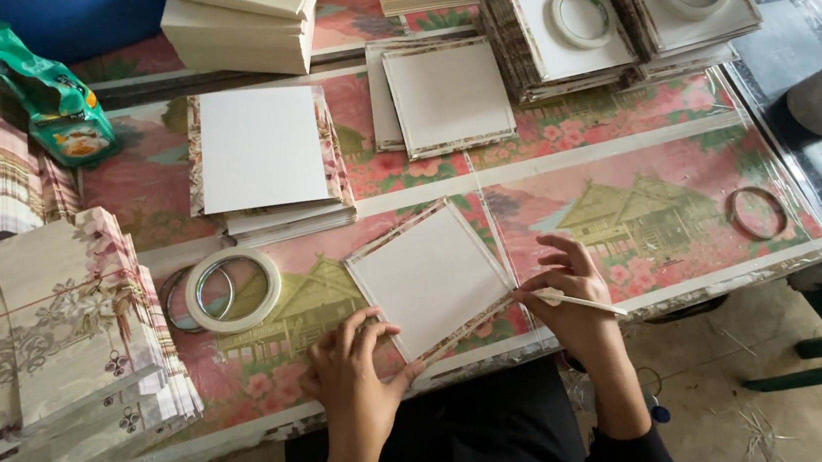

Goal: The person assembles small books by hand at a table. They pick up a patterned cover and a white inner block, align them, and press the edges together. The person repeats this process, stacking the finished books on the table.

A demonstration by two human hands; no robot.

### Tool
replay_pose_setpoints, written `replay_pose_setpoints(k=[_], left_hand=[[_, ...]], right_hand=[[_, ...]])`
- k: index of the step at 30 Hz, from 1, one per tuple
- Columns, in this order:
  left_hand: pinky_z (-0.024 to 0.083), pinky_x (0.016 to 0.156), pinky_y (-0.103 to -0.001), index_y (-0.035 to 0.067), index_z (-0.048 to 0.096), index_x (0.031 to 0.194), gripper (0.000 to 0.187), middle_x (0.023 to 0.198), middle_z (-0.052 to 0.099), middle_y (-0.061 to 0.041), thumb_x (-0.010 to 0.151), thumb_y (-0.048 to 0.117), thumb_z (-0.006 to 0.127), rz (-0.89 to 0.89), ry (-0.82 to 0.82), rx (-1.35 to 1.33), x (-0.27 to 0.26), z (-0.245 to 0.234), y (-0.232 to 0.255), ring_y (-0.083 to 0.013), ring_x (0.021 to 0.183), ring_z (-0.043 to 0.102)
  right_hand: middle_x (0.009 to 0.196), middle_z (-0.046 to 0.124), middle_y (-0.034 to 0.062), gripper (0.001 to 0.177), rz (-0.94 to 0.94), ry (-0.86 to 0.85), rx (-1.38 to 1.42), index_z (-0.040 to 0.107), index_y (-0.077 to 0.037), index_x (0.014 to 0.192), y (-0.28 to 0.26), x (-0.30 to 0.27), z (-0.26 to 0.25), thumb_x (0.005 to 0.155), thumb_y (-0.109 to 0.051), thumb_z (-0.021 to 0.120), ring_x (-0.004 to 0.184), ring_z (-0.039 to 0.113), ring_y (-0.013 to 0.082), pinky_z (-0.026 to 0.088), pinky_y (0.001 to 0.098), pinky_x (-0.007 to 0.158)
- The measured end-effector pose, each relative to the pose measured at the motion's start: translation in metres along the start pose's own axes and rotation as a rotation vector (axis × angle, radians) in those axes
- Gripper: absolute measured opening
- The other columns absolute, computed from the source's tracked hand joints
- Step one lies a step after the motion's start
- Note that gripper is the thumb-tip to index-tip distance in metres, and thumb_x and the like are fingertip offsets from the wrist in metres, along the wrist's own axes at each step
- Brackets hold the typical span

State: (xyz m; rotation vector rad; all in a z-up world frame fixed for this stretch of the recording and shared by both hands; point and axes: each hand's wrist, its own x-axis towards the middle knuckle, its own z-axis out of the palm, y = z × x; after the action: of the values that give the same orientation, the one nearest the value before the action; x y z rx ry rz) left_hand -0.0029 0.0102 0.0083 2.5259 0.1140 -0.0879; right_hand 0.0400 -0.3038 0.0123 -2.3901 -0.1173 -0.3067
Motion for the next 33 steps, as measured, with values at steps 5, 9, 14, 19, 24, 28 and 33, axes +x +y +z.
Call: replay_pose_setpoints(k=[5,9,14,19,24,28,33], left_hand=[[0.039,0.092,-0.061,0.046,0.073,0.11,0.052,0.148,0.055,0.031,0.066,0.05,0.101,-0.021,-0.01,0.009,0.001,0.006,-0.004,-0.027,0.134,0.048],[0.04,0.092,-0.058,0.047,0.073,0.107,0.052,0.147,0.056,0.031,0.064,0.049,0.102,0.0,0.028,0.0,0.001,0.004,-0.009,-0.0257,0.132,0.049],[0.042,0.104,-0.061,0.035,0.065,0.13,0.061,0.158,0.054,-0.003,0.079,0.062,0.083,0.067,0.295,0.137,0.01,0.017,-0.067,-0.0376,0.139,0.048],[0.047,0.097,-0.057,0.033,0.069,0.128,0.07,0.153,0.054,-0.007,0.065,0.042,0.098,0.138,0.299,0.041,0.022,0.02,-0.026,-0.0363,0.137,0.052],[0.047,0.094,-0.066,0.028,0.072,0.126,0.068,0.151,0.049,-0.009,0.067,0.038,0.104,0.33,0.101,-0.074,0.035,0.047,0.04,-0.0407,0.136,0.049],[0.046,0.093,-0.061,0.03,0.07,0.127,0.07,0.154,0.048,0.0,0.066,0.037,0.105,0.309,-0.016,-0.114,0.037,0.051,0.055,-0.0346,0.135,0.047],[0.047,0.092,-0.06,0.031,0.073,0.122,0.071,0.152,0.049,0.005,0.061,0.042,0.108,0.247,-0.017,-0.124,0.038,0.052,0.059,-0.0332,0.134,0.048]], right_hand=[[0.15,0.057,0.0131,0.014,0.016,-0.002,-0.148,0.085,-0.011,0.084,0.018,-0.003,0.017,0.083,-0.025,0.088,0.122,0.071,0.0261,0.063,0.0475,0.097],[0.155,0.05,0.0102,0.013,0.127,-0.063,-0.256,0.084,-0.011,0.092,0.02,-0.007,0.026,0.083,-0.02,0.083,0.124,0.065,0.0302,0.057,0.0507,0.105],[0.145,0.057,0.0139,0.013,-0.011,-0.043,0.076,0.086,-0.007,0.084,-0.011,-0.034,0.039,0.086,-0.019,0.087,0.111,0.069,0.0256,0.064,0.0407,0.093],[0.142,0.061,0.0117,0.009,-0.152,0.046,-0.068,0.075,-0.011,0.089,-0.017,-0.052,0.055,0.088,-0.016,0.083,0.104,0.071,0.0259,0.061,0.0472,0.085],[0.143,0.06,0.012,0.012,-0.126,-0.005,-0.071,0.077,-0.01,0.091,-0.026,-0.052,0.046,0.09,-0.021,0.081,0.106,0.071,0.0251,0.058,0.0467,0.097],[0.147,0.056,0.0146,0.014,-0.139,-0.025,0.046,0.079,-0.011,0.1,-0.028,-0.052,0.03,0.094,-0.023,0.079,0.108,0.075,0.0257,0.064,0.0385,0.093],[0.143,0.06,0.0094,0.009,-0.143,0.054,0.022,0.082,-0.015,0.096,-0.032,-0.058,0.027,0.093,-0.023,0.081,0.106,0.074,0.0197,0.061,0.035,0.093]])
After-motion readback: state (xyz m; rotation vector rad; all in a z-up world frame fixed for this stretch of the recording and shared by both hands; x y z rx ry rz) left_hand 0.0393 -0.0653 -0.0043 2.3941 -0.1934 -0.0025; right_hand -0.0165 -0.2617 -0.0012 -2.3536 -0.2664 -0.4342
